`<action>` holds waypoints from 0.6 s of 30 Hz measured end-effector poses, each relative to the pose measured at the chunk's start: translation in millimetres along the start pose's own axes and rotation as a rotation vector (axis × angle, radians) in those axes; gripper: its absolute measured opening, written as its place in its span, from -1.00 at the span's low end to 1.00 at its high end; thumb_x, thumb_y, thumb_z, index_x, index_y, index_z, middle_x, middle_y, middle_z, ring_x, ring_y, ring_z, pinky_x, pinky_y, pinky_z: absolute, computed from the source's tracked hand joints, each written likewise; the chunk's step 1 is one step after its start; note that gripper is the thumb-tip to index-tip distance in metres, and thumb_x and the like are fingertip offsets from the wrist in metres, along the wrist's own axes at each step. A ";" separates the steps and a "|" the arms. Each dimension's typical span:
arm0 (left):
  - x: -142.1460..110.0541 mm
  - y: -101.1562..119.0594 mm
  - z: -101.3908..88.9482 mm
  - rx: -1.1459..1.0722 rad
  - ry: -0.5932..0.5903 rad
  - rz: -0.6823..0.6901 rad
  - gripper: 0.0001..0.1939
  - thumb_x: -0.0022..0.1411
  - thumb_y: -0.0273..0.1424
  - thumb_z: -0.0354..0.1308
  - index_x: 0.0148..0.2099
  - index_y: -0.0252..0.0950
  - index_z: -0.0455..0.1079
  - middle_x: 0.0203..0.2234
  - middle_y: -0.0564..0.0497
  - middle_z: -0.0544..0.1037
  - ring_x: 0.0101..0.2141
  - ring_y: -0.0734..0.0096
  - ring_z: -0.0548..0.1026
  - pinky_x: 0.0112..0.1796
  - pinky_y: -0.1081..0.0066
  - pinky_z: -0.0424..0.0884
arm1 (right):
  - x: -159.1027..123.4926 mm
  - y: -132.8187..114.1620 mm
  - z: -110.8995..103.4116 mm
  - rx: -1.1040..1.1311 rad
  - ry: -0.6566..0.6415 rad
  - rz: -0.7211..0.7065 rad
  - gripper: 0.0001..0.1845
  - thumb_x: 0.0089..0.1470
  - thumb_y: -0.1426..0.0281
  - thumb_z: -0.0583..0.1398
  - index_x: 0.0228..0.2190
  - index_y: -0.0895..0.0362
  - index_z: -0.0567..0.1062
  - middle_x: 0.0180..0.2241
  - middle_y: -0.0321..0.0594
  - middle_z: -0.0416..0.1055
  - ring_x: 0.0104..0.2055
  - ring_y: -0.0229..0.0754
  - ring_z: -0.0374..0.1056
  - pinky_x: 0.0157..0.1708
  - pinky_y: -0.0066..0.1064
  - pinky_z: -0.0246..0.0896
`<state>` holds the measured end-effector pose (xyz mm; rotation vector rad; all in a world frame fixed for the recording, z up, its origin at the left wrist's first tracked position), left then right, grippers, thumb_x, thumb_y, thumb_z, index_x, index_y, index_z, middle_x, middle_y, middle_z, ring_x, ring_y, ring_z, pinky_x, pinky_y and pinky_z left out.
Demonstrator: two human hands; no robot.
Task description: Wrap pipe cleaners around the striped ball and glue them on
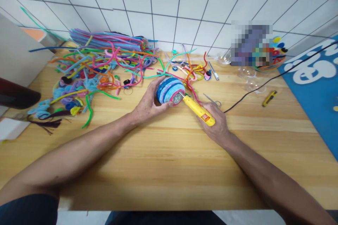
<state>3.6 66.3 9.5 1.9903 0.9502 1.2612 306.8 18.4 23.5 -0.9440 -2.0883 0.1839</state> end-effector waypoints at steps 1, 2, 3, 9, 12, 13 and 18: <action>0.1 0.2 0.0 0.001 0.001 -0.003 0.02 0.38 0.05 0.55 0.65 -0.02 0.12 0.57 -0.29 0.33 0.57 -0.25 0.36 0.59 -0.28 0.32 | -0.5 0.6 0.3 -0.001 -0.003 0.013 -0.68 0.41 0.39 0.33 0.15 -0.02 0.61 -0.05 -0.09 0.75 -0.07 0.10 0.71 -0.05 -0.05 0.68; 0.1 0.2 -0.1 0.001 0.002 -0.007 0.02 0.37 0.05 0.56 0.64 -0.03 0.13 0.57 -0.29 0.33 0.58 -0.26 0.36 0.59 -0.29 0.31 | -1.0 1.4 0.7 -0.002 -0.007 0.029 -0.68 0.42 0.38 0.33 0.16 -0.02 0.61 -0.05 -0.09 0.75 -0.06 0.11 0.72 -0.04 -0.04 0.68; 0.0 0.1 -0.1 -0.001 0.003 -0.010 0.03 0.37 0.05 0.56 0.64 -0.04 0.13 0.57 -0.29 0.33 0.58 -0.26 0.36 0.59 -0.29 0.30 | -1.6 2.2 1.0 -0.001 -0.010 0.042 -0.68 0.42 0.36 0.33 0.16 -0.02 0.62 -0.04 -0.09 0.75 -0.05 0.12 0.72 -0.03 -0.03 0.69; -1.5 -3.6 1.0 -0.026 0.001 -0.022 0.06 0.36 0.06 0.57 0.66 0.00 0.12 0.60 -0.29 0.30 0.58 -0.26 0.35 0.60 -0.33 0.28 | -0.2 1.3 2.2 -0.008 -0.035 0.001 -0.70 0.43 0.36 0.31 0.15 -0.03 0.61 -0.07 -0.09 0.75 -0.07 0.12 0.72 -0.06 -0.05 0.68; -1.5 -4.8 1.4 -0.024 0.000 -0.022 0.06 0.36 0.06 0.57 0.67 0.00 0.11 0.60 -0.29 0.29 0.58 -0.28 0.34 0.60 -0.34 0.27 | 3.7 -3.9 2.0 -0.032 -0.029 -0.075 -0.70 0.45 0.40 0.29 0.16 -0.02 0.59 -0.12 -0.09 0.74 -0.10 0.09 0.70 -0.10 -0.08 0.65; -1.3 -4.7 1.4 -0.023 0.003 -0.020 0.06 0.35 0.06 0.57 0.67 0.00 0.12 0.60 -0.29 0.30 0.58 -0.28 0.34 0.60 -0.34 0.26 | 5.0 -5.7 1.6 -0.027 -0.020 -0.099 -0.69 0.45 0.42 0.29 0.16 -0.01 0.58 -0.12 -0.09 0.73 -0.11 0.08 0.69 -0.11 -0.10 0.65; 0.5 -1.8 1.3 -0.026 0.005 0.014 0.04 0.36 0.04 0.58 0.66 0.02 0.13 0.59 -0.26 0.32 0.58 -0.27 0.35 0.60 -0.33 0.26 | 9.2 -10.6 0.8 0.014 -0.022 -0.160 -0.63 0.45 0.45 0.28 0.22 -0.01 0.56 -0.10 -0.10 0.74 -0.15 0.06 0.68 -0.10 -0.11 0.63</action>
Point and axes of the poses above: each hand's wrist, its own x-axis towards the middle knuckle, its own z-axis out of the palm, y = z × x, the point moved 3 cm from there along x, towards the middle knuckle
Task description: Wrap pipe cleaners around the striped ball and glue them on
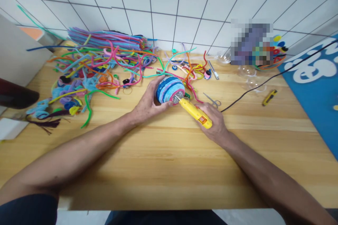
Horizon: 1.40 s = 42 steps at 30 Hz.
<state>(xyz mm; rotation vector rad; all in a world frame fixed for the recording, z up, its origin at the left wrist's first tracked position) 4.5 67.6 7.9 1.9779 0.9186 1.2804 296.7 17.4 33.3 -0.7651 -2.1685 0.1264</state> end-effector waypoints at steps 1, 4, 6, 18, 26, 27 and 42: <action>0.2 0.4 0.1 -0.002 -0.002 -0.004 0.05 0.36 0.03 0.58 0.66 0.02 0.13 0.59 -0.27 0.32 0.58 -0.27 0.35 0.60 -0.34 0.27 | 0.2 0.0 0.2 0.001 -0.010 -0.002 -0.63 0.45 0.44 0.28 0.22 -0.01 0.56 -0.11 -0.11 0.74 -0.16 0.06 0.67 -0.11 -0.11 0.63; 0.1 0.6 0.3 -0.007 -0.003 -0.035 0.06 0.35 0.05 0.59 0.66 0.01 0.12 0.60 -0.28 0.30 0.58 -0.27 0.34 0.59 -0.35 0.29 | -0.4 0.7 1.3 0.002 -0.037 -0.004 -0.66 0.46 0.41 0.29 0.21 0.00 0.58 -0.12 -0.11 0.73 -0.17 0.06 0.66 -0.10 -0.09 0.62; -0.2 0.2 0.5 -0.013 -0.003 -0.047 0.07 0.34 0.06 0.59 0.66 0.01 0.12 0.60 -0.29 0.30 0.58 -0.26 0.34 0.59 -0.34 0.29 | -1.3 1.3 2.1 0.009 -0.038 -0.005 -0.69 0.49 0.37 0.29 0.19 0.00 0.59 -0.13 -0.11 0.73 -0.17 0.05 0.65 -0.09 -0.09 0.61; 0.4 6.1 -0.4 -0.003 -0.001 -0.023 0.01 0.38 0.04 0.56 0.64 0.00 0.13 0.58 -0.27 0.33 0.57 -0.26 0.38 0.58 -0.30 0.33 | -5.6 4.2 4.8 -0.002 -0.063 0.016 -0.73 0.54 0.31 0.24 0.17 0.00 0.61 -0.11 -0.10 0.75 -0.16 0.05 0.66 -0.10 -0.08 0.61; 2.4 10.9 1.6 -0.086 -0.001 -0.032 -0.06 0.36 -0.01 0.59 0.54 -0.05 0.16 0.50 -0.29 0.41 0.47 -0.17 0.50 0.48 -0.24 0.49 | -5.5 2.2 4.9 -0.028 -0.079 0.040 -0.72 0.58 0.23 0.21 0.16 0.00 0.63 -0.12 -0.08 0.74 -0.16 0.06 0.65 -0.09 -0.06 0.61; 2.2 11.1 2.1 -0.097 -0.004 -0.036 -0.06 0.36 -0.01 0.59 0.53 -0.05 0.15 0.50 -0.29 0.42 0.46 -0.17 0.52 0.47 -0.24 0.50 | -5.6 2.3 4.9 -0.033 -0.072 0.039 -0.73 0.57 0.23 0.22 0.15 0.00 0.63 -0.13 -0.09 0.74 -0.17 0.05 0.65 -0.10 -0.07 0.61; 1.9 12.9 -2.0 0.029 -0.021 0.025 -0.10 0.45 0.04 0.48 0.61 -0.02 0.16 0.52 -0.26 0.37 0.52 -0.24 0.41 0.54 -0.33 0.37 | -2.5 -1.5 4.2 -0.020 -0.055 0.010 -0.75 0.56 0.30 0.23 0.16 0.01 0.61 -0.14 -0.11 0.74 -0.17 0.04 0.66 -0.11 -0.08 0.60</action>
Point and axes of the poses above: each hand's wrist, its own x-axis towards the middle knuckle, its own z-axis out of the palm, y = z × x, the point moved 3 cm from there along x, towards the middle knuckle
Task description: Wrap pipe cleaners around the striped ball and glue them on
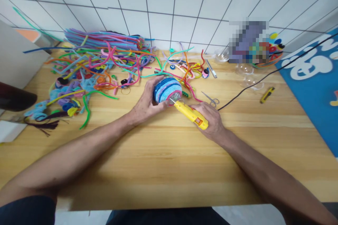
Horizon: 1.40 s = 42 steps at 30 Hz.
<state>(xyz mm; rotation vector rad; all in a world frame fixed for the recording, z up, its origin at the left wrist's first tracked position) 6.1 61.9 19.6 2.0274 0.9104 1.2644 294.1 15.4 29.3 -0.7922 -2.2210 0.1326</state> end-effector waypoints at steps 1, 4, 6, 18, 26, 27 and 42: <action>0.0 -0.2 0.4 -0.002 0.002 -0.004 -0.10 0.44 0.03 0.49 0.60 -0.03 0.16 0.51 -0.27 0.38 0.51 -0.23 0.42 0.54 -0.32 0.38 | -0.5 0.4 0.1 -0.003 0.003 -0.001 -0.75 0.56 0.30 0.23 0.16 0.01 0.60 -0.14 -0.10 0.74 -0.17 0.05 0.66 -0.11 -0.08 0.60; -0.5 -2.7 1.2 -0.005 0.003 -0.014 -0.10 0.43 0.05 0.50 0.58 -0.05 0.16 0.50 -0.27 0.39 0.49 -0.22 0.44 0.53 -0.30 0.41 | -1.6 1.9 0.1 -0.005 0.022 0.015 -0.73 0.51 0.36 0.26 0.17 0.00 0.60 -0.14 -0.10 0.74 -0.16 0.06 0.67 -0.08 -0.07 0.62; -1.2 -5.8 1.1 -0.007 0.008 -0.023 -0.07 0.41 0.08 0.50 0.58 -0.05 0.16 0.50 -0.28 0.38 0.50 -0.23 0.43 0.52 -0.29 0.42 | -1.8 2.6 -0.3 -0.006 0.042 0.026 -0.70 0.48 0.40 0.27 0.17 -0.01 0.59 -0.13 -0.10 0.74 -0.14 0.06 0.68 -0.06 -0.07 0.62; -3.2 -11.4 1.1 -0.020 0.016 -0.044 -0.04 0.41 0.12 0.49 0.60 -0.05 0.13 0.53 -0.29 0.34 0.52 -0.28 0.42 0.52 -0.32 0.41 | -4.5 6.8 -3.5 -0.011 0.049 0.115 -0.74 0.44 0.39 0.30 0.11 -0.02 0.59 -0.15 -0.14 0.72 -0.12 0.07 0.69 -0.12 -0.10 0.63; -2.5 -11.6 1.6 -0.026 0.041 -0.018 -0.05 0.40 0.13 0.48 0.58 -0.06 0.15 0.51 -0.28 0.39 0.50 -0.22 0.44 0.53 -0.29 0.40 | -8.8 11.3 -2.3 0.006 0.061 0.185 -0.76 0.40 0.37 0.32 0.07 -0.02 0.58 -0.12 -0.12 0.72 -0.11 0.10 0.70 -0.10 -0.07 0.64; -2.7 -12.0 1.4 -0.023 0.045 -0.021 -0.05 0.40 0.13 0.49 0.58 -0.06 0.15 0.50 -0.28 0.39 0.49 -0.22 0.44 0.53 -0.28 0.41 | -9.2 11.9 -2.2 0.008 0.062 0.191 -0.76 0.40 0.36 0.32 0.07 -0.02 0.58 -0.12 -0.13 0.71 -0.12 0.10 0.70 -0.11 -0.07 0.63; -3.9 -13.5 0.9 -0.007 0.018 -0.037 -0.02 0.37 0.10 0.53 0.60 -0.04 0.17 0.52 -0.28 0.35 0.53 -0.26 0.38 0.56 -0.33 0.34 | -6.0 7.6 -1.9 0.012 0.033 0.111 -0.82 0.45 0.34 0.29 0.05 -0.02 0.60 -0.18 -0.12 0.72 -0.17 0.07 0.67 -0.17 -0.09 0.62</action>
Point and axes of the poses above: each hand's wrist, its own x-axis towards the middle knuckle, its own z-axis out of the palm, y = z × x, the point moved 3 cm from there along x, towards the middle knuckle
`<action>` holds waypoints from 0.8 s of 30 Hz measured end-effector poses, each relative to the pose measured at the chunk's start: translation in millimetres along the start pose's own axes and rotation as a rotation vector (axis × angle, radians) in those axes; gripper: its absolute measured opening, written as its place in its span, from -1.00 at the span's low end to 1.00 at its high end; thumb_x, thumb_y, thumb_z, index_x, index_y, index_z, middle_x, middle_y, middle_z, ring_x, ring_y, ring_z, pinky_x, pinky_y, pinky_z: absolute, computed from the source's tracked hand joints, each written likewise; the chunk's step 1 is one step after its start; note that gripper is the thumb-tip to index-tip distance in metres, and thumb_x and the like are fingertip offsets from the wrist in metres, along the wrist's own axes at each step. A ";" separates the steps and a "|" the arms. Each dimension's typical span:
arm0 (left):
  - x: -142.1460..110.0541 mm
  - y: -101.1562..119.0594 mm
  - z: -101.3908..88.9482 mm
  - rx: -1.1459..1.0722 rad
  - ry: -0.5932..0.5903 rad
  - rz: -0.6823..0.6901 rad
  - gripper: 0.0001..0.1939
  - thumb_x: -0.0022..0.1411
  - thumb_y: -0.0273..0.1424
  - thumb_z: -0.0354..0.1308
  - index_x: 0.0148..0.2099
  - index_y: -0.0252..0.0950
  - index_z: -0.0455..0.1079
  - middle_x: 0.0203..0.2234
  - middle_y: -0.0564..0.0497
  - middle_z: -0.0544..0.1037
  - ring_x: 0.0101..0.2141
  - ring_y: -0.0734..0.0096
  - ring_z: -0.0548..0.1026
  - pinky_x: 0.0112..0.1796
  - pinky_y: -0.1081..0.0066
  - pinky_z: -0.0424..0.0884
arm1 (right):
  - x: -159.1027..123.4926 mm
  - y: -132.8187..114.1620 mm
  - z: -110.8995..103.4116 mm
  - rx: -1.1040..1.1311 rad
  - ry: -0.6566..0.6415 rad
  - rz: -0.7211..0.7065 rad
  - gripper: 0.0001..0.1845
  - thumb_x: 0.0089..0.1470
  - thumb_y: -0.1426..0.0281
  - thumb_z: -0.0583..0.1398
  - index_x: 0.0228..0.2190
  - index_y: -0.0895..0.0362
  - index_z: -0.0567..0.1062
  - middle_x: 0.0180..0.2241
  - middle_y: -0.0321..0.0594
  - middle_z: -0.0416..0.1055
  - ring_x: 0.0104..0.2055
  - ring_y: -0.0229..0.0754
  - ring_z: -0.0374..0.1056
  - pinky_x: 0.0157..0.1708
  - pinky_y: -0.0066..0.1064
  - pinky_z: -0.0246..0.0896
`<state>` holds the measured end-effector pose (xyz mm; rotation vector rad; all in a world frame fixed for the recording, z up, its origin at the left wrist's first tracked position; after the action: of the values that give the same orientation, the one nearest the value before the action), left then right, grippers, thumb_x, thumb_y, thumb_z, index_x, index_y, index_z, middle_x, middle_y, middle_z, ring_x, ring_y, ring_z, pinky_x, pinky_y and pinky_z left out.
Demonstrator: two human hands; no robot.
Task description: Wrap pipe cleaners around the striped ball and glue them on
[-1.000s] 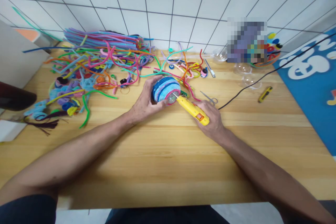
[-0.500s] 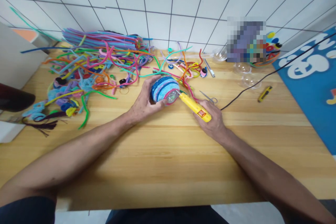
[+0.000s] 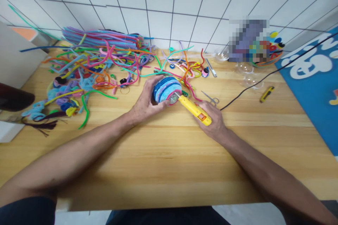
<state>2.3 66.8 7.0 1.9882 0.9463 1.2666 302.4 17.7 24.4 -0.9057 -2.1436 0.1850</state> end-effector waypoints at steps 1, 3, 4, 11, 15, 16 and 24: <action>0.0 0.0 -0.1 0.001 0.000 0.002 -0.03 0.37 0.10 0.53 0.60 -0.03 0.17 0.52 -0.28 0.35 0.53 -0.26 0.38 0.56 -0.34 0.34 | 0.3 -0.2 0.0 0.000 -0.003 -0.005 -0.81 0.45 0.35 0.29 0.06 -0.02 0.60 -0.18 -0.12 0.72 -0.17 0.07 0.68 -0.17 -0.10 0.62; 0.3 0.6 -0.2 0.007 -0.001 0.015 -0.03 0.38 0.10 0.52 0.60 -0.03 0.17 0.52 -0.29 0.35 0.53 -0.27 0.38 0.56 -0.35 0.34 | 1.0 -1.2 -0.2 -0.004 -0.002 -0.032 -0.80 0.46 0.36 0.29 0.07 -0.02 0.59 -0.18 -0.11 0.72 -0.17 0.06 0.68 -0.17 -0.10 0.63; 0.6 1.1 -0.2 0.011 -0.001 0.022 -0.03 0.39 0.10 0.52 0.60 -0.03 0.17 0.52 -0.29 0.35 0.53 -0.27 0.39 0.55 -0.35 0.34 | 1.3 -1.7 -0.4 -0.007 -0.001 -0.049 -0.79 0.46 0.36 0.28 0.08 -0.02 0.59 -0.18 -0.11 0.72 -0.17 0.06 0.68 -0.16 -0.10 0.63; 3.0 5.9 -0.4 0.002 0.004 0.021 -0.05 0.39 0.13 0.51 0.59 -0.01 0.17 0.52 -0.26 0.38 0.52 -0.25 0.42 0.55 -0.32 0.37 | 1.1 -0.6 -1.2 -0.007 0.005 -0.016 -0.75 0.43 0.39 0.30 0.09 -0.03 0.58 -0.14 -0.11 0.74 -0.14 0.09 0.71 -0.13 -0.09 0.65; 3.5 7.4 -0.6 0.002 0.006 0.030 -0.07 0.40 0.11 0.51 0.58 -0.02 0.18 0.51 -0.26 0.39 0.51 -0.26 0.43 0.55 -0.32 0.38 | 1.7 -1.8 -2.4 -0.007 0.037 -0.027 -0.74 0.40 0.42 0.33 0.08 -0.02 0.56 -0.17 -0.16 0.72 -0.16 0.08 0.71 -0.17 -0.13 0.62; 3.6 7.7 -0.6 -0.001 0.008 0.036 -0.07 0.40 0.11 0.51 0.58 -0.03 0.18 0.51 -0.26 0.39 0.51 -0.25 0.43 0.55 -0.31 0.38 | 1.9 -2.2 -2.4 -0.008 0.038 -0.030 -0.74 0.40 0.43 0.32 0.08 -0.02 0.56 -0.17 -0.16 0.72 -0.16 0.08 0.71 -0.18 -0.13 0.62; 3.7 6.9 -0.6 -0.007 0.010 0.014 -0.06 0.40 0.12 0.51 0.58 -0.05 0.19 0.50 -0.26 0.40 0.51 -0.21 0.44 0.56 -0.26 0.37 | -1.9 2.3 -1.2 0.010 0.027 0.058 -0.78 0.39 0.35 0.32 0.04 -0.04 0.58 -0.18 -0.17 0.69 -0.20 0.06 0.66 -0.15 -0.09 0.64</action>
<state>4.6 65.9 14.5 1.9885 0.9330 1.2874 305.4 18.0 23.1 -0.9596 -2.0910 0.2114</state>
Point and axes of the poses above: each hand's wrist, its own x-axis towards the middle knuckle, its own z-axis out of the palm, y = z × x, the point moved 3 cm from there along x, towards the middle knuckle
